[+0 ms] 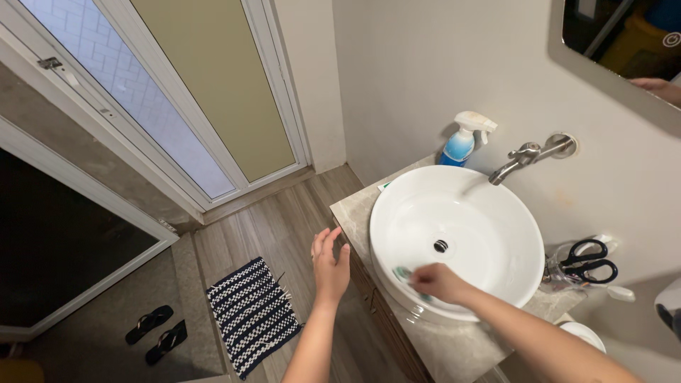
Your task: The person sprays a cleaning solution into a white vessel sink, then wipes the basin and surrounding countertop with a green cloth. They move a toothpaste tube and a toothbrush holder aside to reach under them, then return the items after wiping. The person also wipes the faucet and the wall behind the sink.
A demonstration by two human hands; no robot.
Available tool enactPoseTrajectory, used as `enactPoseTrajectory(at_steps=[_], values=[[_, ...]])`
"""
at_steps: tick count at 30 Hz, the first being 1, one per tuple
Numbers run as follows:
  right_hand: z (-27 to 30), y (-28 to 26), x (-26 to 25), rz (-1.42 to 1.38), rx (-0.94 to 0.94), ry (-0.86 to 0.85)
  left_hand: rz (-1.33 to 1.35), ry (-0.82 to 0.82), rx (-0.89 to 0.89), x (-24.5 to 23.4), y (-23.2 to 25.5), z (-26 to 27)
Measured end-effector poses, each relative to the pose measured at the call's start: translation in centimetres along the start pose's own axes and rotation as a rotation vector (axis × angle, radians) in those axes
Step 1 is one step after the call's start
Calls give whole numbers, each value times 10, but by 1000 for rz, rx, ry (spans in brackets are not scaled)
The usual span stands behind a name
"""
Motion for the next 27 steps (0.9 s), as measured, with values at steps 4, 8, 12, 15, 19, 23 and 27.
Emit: enactPoseTrajectory(at_steps=[4,8,12,15,19,23,27], values=[[-19,-13,-13,97,-121,142,4,2,44,3,11,-3],[-108,-63,-67,-307,-275,532,26,-17,69,11,15,4],[-107,-92,-98,-349,-304,736,-3,8,70,9,14,7],[-78,-85,-44,-172,-176,413,11,0,46,4,7,10],[44,-100,-6,237,-523,326,4,-2,36,-5,7,4],[11,-104,-12,123,-256,272,7,-6,21,-11,8,3],[-70,-158,-72,113,-323,641,0,-18,15,-13,12,8]])
Point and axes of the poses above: each hand's wrist, its own z-axis away from the middle knuckle, its own x-axis out of the palm, y = z × x, the point moved 9 cm from there along -z, towards the middle knuckle, and after that the axes turned 7 degrees about -y, right-handed, at the moved point
